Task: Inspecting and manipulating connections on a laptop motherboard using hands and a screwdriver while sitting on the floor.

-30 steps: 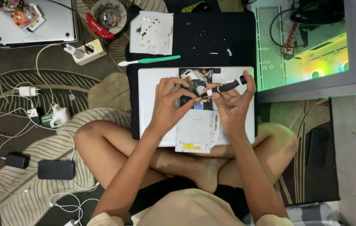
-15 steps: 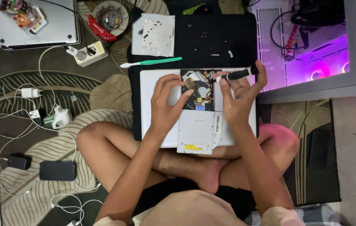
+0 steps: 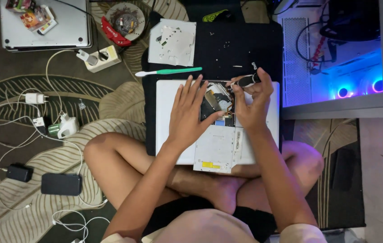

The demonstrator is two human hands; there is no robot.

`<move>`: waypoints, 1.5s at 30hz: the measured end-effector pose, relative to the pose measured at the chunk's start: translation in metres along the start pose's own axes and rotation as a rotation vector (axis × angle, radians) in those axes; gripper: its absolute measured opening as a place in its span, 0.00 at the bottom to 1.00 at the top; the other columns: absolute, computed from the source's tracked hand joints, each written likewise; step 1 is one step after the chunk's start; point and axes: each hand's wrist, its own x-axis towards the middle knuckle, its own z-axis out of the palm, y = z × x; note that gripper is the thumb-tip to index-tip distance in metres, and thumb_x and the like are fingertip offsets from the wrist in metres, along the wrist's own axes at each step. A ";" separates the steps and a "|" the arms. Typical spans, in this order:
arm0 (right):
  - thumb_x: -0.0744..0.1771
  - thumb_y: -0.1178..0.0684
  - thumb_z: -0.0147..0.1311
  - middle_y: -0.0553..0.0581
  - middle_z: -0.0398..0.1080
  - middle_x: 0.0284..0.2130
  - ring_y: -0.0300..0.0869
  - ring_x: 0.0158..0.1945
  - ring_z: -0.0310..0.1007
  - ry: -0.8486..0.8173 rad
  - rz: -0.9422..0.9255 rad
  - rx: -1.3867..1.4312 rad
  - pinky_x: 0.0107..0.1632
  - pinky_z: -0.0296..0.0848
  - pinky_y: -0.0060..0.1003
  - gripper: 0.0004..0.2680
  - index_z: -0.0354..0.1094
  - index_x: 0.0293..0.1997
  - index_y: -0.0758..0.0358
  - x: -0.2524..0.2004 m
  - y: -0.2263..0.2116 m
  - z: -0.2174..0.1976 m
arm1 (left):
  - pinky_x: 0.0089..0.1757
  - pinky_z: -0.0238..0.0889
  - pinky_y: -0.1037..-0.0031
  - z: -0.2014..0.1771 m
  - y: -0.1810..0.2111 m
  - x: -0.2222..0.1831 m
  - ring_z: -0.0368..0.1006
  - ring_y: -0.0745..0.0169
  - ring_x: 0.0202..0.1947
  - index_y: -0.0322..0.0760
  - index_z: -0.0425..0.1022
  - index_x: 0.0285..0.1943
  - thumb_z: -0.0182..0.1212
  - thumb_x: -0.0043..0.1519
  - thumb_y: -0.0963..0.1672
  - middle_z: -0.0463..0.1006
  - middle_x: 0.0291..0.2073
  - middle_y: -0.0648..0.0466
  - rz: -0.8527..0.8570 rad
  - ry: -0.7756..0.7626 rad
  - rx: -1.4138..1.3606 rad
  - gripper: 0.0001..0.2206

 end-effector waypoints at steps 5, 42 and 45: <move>0.70 0.69 0.52 0.75 0.74 0.42 0.60 0.41 0.81 -0.014 -0.032 -0.015 0.46 0.81 0.52 0.26 0.36 0.74 0.70 0.003 0.001 -0.002 | 0.71 0.32 0.53 0.002 -0.002 0.002 0.49 0.38 0.75 0.29 0.64 0.72 0.66 0.62 0.56 0.62 0.71 0.38 -0.008 -0.009 0.016 0.37; 0.70 0.71 0.49 0.73 0.72 0.48 0.62 0.47 0.79 -0.097 -0.058 -0.145 0.51 0.81 0.53 0.26 0.36 0.75 0.67 0.009 -0.019 -0.001 | 0.71 0.33 0.57 0.002 -0.003 0.000 0.49 0.45 0.76 0.35 0.62 0.75 0.51 0.70 0.41 0.63 0.72 0.46 -0.013 -0.020 0.090 0.21; 0.69 0.67 0.58 0.74 0.74 0.44 0.56 0.39 0.79 -0.083 -0.088 -0.250 0.43 0.81 0.47 0.27 0.40 0.73 0.69 -0.004 0.003 -0.007 | 0.71 0.33 0.57 0.001 -0.003 -0.001 0.48 0.46 0.76 0.36 0.62 0.75 0.51 0.70 0.41 0.63 0.72 0.47 -0.012 -0.032 0.112 0.21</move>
